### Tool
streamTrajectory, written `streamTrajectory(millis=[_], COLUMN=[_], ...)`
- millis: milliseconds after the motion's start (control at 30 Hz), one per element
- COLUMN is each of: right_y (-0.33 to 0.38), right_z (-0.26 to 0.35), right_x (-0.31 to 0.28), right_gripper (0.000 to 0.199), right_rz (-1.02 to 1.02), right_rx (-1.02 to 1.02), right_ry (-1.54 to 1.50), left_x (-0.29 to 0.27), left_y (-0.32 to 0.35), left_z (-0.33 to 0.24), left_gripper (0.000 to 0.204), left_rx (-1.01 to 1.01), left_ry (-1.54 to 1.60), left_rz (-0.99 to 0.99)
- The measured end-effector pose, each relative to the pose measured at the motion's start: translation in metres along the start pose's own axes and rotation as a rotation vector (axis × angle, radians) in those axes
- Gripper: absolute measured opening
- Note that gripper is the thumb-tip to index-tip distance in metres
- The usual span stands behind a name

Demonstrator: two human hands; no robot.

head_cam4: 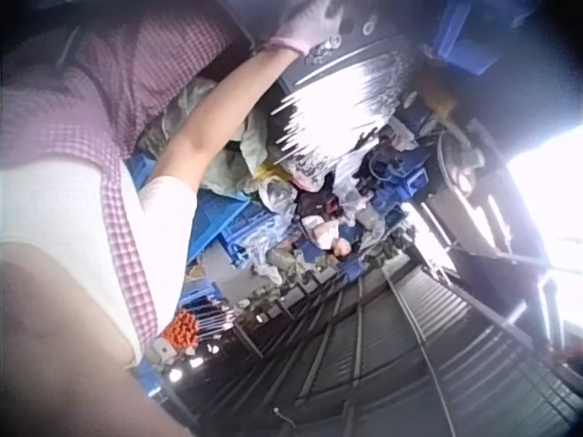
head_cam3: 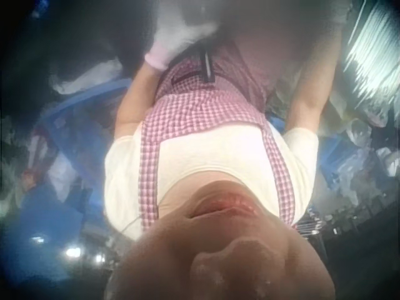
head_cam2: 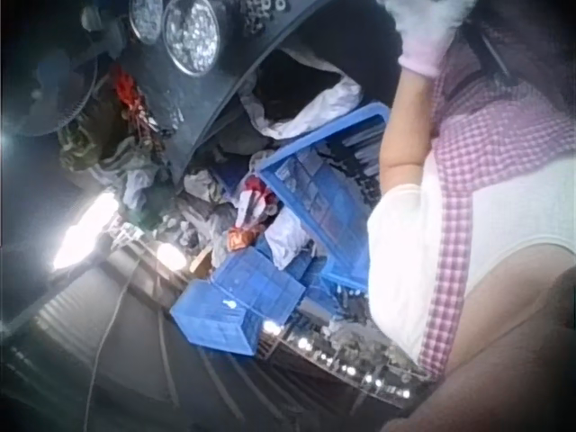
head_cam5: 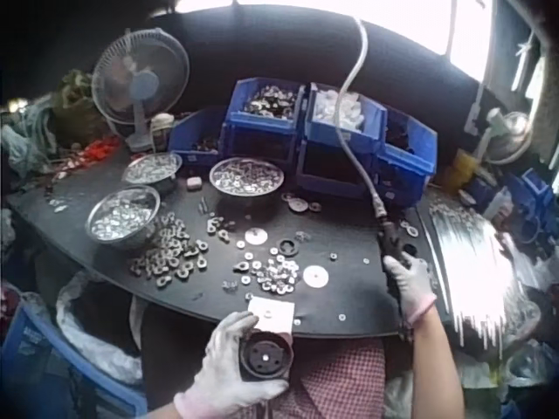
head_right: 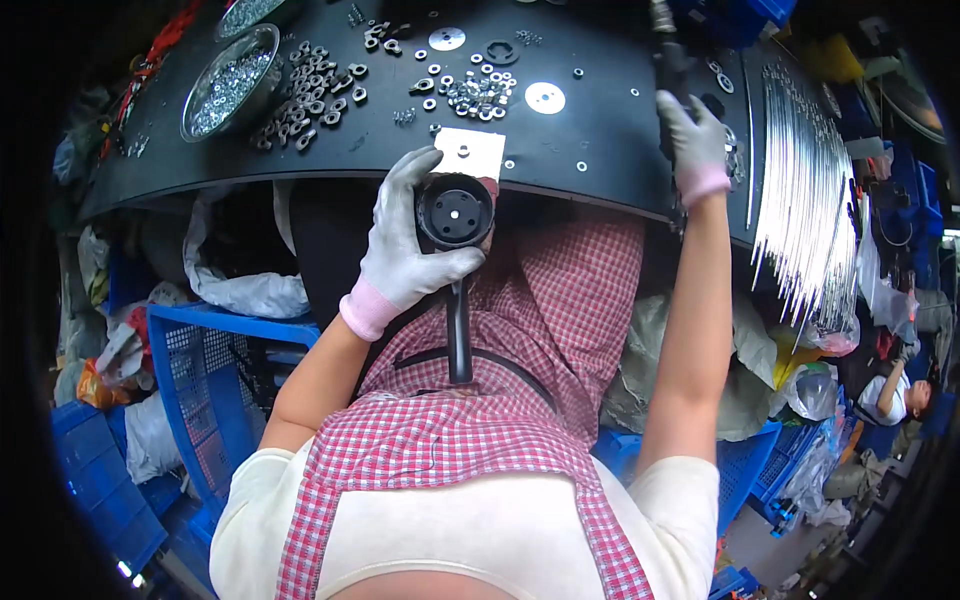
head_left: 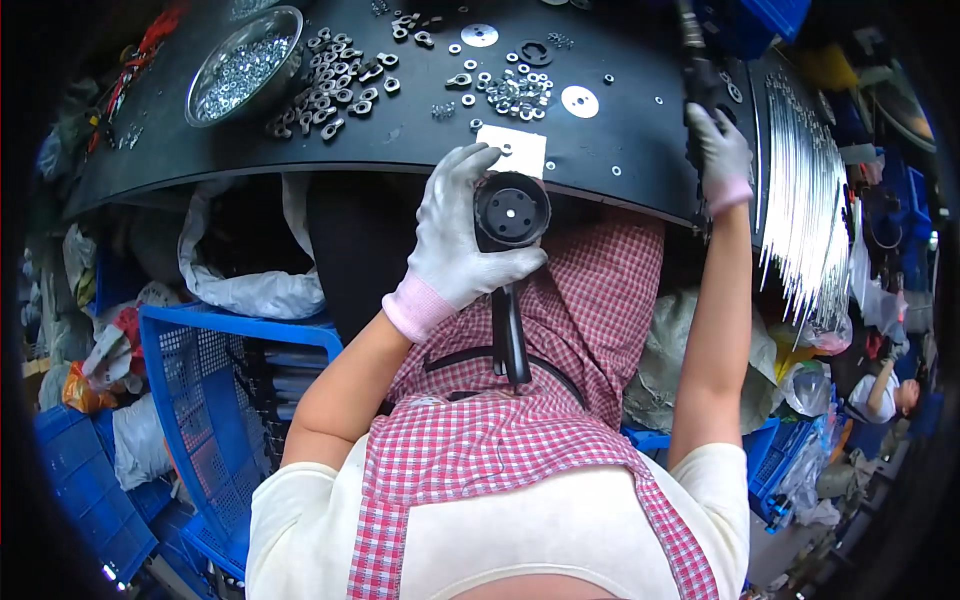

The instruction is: The person assembles a mechanical housing by hand, securing washers and bolts into it with an electric screwdriver.

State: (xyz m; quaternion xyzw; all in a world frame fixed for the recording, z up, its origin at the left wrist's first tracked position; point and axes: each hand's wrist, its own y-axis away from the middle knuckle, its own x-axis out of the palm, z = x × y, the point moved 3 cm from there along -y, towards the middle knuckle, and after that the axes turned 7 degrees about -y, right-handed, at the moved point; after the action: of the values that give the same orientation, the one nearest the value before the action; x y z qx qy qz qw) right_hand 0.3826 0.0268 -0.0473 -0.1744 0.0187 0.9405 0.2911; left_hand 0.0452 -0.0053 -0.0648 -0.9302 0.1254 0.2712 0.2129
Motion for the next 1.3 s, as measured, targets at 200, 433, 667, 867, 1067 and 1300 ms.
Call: streamTrajectory(millis=[200, 433, 667, 867, 1067, 1300], right_y=[0.066, 0.107, 0.144, 0.167, 0.169, 0.168], right_z=[0.054, 0.088, 0.098, 0.085, 0.077, 0.098], right_x=[0.013, 0.048, 0.083, 0.083, 0.076, 0.099], right_gripper=[0.048, 0.062, 0.046, 0.055, 0.043, 0.061], right_rz=[0.502, 0.326, 0.227, -0.024, -0.114, -0.021], right_rx=[-0.107, -0.104, -0.452, -0.668, -0.741, -0.655], right_ry=[-1.544, -1.659, -1.484, -1.107, -1.078, -1.060], left_x=[0.005, 0.025, 0.021, 0.020, 0.019, 0.020], left_y=[-0.003, -0.003, 0.000, -0.003, -0.003, -0.005], left_z=[0.013, 0.023, 0.022, 0.021, 0.023, 0.023], left_gripper=[0.085, 0.083, 0.083, 0.088, 0.086, 0.079], left_rx=[0.150, 0.146, 0.100, 0.092, 0.107, 0.150], left_ry=[-0.193, 0.072, 0.100, 0.127, 0.140, 0.145], left_rz=[-0.063, -0.129, -0.153, -0.045, -0.075, -0.171])
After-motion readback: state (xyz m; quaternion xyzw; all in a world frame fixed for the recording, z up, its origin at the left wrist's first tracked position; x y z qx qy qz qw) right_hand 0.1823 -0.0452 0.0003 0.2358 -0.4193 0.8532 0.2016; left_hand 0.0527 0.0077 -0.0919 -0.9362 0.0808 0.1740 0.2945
